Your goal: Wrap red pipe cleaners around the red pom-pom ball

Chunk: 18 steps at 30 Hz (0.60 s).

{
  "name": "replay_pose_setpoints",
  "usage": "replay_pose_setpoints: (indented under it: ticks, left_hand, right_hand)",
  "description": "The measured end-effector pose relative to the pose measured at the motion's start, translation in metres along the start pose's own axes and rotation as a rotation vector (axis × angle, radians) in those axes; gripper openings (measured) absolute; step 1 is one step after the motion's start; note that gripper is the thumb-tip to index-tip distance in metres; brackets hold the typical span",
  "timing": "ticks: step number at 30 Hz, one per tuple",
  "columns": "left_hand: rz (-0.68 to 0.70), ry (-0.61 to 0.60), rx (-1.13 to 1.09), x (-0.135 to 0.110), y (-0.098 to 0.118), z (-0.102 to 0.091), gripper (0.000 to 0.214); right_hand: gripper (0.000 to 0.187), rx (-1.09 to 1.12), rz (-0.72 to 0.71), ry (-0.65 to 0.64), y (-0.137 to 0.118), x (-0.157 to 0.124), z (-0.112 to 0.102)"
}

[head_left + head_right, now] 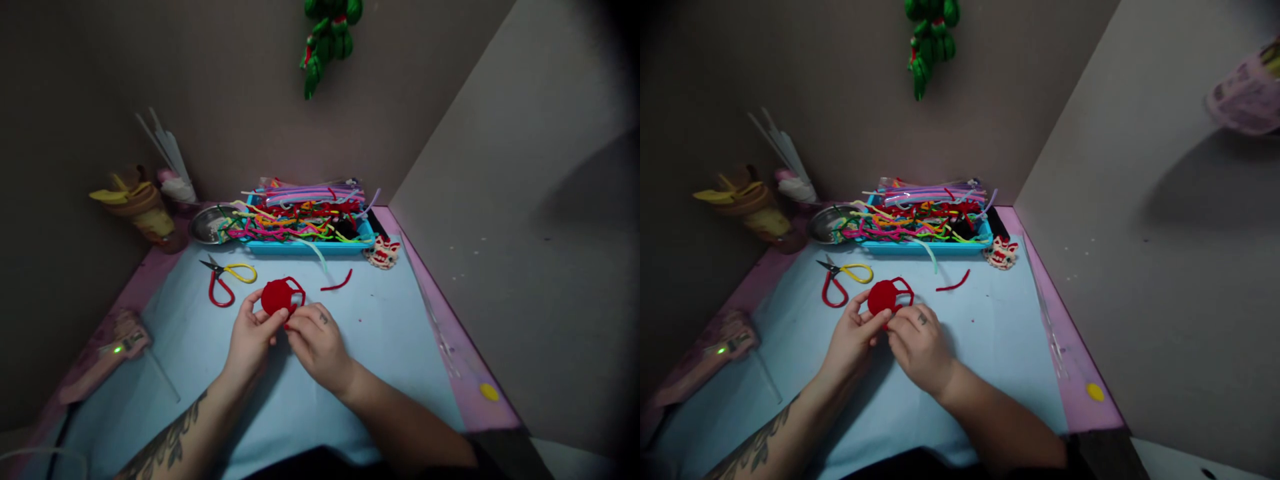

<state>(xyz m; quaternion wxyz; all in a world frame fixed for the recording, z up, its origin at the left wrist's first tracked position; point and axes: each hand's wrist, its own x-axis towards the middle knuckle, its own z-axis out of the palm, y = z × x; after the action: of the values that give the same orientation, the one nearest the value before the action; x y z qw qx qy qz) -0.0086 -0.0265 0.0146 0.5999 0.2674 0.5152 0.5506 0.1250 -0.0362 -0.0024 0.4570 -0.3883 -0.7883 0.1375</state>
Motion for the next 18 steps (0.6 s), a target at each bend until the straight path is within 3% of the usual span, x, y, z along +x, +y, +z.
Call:
replay_pose_setpoints:
  ticks: [6, 12, 18]
  left_hand:
    - [0.023, 0.022, 0.016, 0.0014, 0.0010, -0.0008, 0.067]
    - [0.023, 0.025, 0.018, 0.0016, 0.0005, -0.0019, 0.068]
    - [0.030, 0.013, 0.008, -0.0004, -0.0002, -0.0016, 0.066]
  right_hand:
    - [0.008, -0.010, 0.198, 0.117, -0.0005, -0.0008, -0.0001]
    - [0.013, 0.023, 0.156, 0.071, 0.0003, -0.0002, 0.0007]
    - [0.010, -0.037, 0.120, 0.105, -0.0010, -0.0022, 0.0006]
